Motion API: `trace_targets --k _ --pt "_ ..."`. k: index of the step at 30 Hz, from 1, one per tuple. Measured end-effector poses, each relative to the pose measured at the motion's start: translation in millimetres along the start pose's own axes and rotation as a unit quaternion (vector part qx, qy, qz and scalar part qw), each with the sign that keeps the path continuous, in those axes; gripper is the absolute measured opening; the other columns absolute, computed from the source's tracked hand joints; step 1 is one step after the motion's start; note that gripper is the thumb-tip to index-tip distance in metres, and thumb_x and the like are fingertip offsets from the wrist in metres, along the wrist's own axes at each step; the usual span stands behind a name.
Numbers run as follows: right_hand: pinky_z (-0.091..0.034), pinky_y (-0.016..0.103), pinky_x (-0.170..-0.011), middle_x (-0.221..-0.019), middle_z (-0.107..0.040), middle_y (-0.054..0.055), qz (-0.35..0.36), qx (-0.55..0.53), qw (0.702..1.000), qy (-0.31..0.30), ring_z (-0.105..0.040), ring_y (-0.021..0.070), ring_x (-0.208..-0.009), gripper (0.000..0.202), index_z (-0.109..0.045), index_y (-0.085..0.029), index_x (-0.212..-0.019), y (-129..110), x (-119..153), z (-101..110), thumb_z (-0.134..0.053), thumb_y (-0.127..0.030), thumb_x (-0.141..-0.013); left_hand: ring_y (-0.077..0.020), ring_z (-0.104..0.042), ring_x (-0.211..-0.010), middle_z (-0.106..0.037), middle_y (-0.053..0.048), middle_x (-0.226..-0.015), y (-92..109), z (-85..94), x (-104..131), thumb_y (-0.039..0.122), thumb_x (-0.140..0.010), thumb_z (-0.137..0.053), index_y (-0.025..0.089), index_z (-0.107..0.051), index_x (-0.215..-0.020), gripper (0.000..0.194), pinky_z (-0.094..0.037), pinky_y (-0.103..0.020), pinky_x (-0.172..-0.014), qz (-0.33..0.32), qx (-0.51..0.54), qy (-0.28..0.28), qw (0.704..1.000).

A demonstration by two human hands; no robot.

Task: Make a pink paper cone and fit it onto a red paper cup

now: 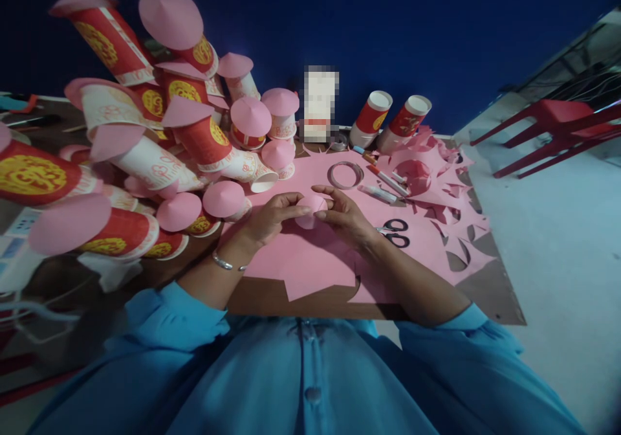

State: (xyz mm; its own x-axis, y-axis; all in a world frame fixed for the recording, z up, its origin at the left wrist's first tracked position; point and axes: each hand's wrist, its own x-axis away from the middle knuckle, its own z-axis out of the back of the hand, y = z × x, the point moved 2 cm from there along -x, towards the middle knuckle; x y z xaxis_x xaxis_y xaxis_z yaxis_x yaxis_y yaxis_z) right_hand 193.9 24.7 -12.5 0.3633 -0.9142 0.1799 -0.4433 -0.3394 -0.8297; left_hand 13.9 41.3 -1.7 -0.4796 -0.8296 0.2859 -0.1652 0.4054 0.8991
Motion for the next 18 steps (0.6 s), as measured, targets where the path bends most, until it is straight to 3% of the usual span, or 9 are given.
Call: trace_targets --k 10,15,18 --pt "-0.056 0.024 -0.076 -0.094 -0.077 -0.004 -0.011 0.007 1.000 -0.014 -0.070 0.0127 -0.081 0.060 -0.070 -0.027 -0.116 -0.2 1.7 -3.0 -0.096 -0.023 -0.062 -0.0186 -0.065 -0.087 -0.075 -0.006 -0.093 -0.1 -1.2 0.0 0.039 -0.068 -0.089 0.014 -0.078 -0.098 0.040 -0.049 -0.030 -0.078 0.011 -0.006 -0.016 1.000" --pt "-0.050 0.023 -0.062 -0.078 -0.070 -0.004 -0.007 0.003 1.000 0.028 -0.063 0.0119 -0.068 0.052 -0.072 -0.025 -0.115 1.2 0.5 0.7 -0.094 -0.035 -0.069 -0.0133 -0.059 -0.073 -0.068 -0.001 -0.082 -3.4 3.5 1.8 0.043 -0.067 -0.090 0.018 -0.074 -0.093 0.040 -0.045 -0.025 -0.066 0.052 -0.001 0.023 0.998" --pt "-0.041 0.021 -0.053 -0.069 -0.062 -0.008 0.018 0.001 0.999 0.051 -0.052 0.0076 -0.057 0.052 -0.072 -0.023 -0.112 0.8 -1.3 2.9 -0.096 -0.034 -0.066 -0.0117 -0.057 -0.070 -0.066 0.001 -0.081 -3.0 4.6 2.9 0.046 -0.066 -0.090 0.019 -0.072 -0.093 0.042 -0.042 -0.023 -0.061 0.068 -0.006 0.035 0.997"
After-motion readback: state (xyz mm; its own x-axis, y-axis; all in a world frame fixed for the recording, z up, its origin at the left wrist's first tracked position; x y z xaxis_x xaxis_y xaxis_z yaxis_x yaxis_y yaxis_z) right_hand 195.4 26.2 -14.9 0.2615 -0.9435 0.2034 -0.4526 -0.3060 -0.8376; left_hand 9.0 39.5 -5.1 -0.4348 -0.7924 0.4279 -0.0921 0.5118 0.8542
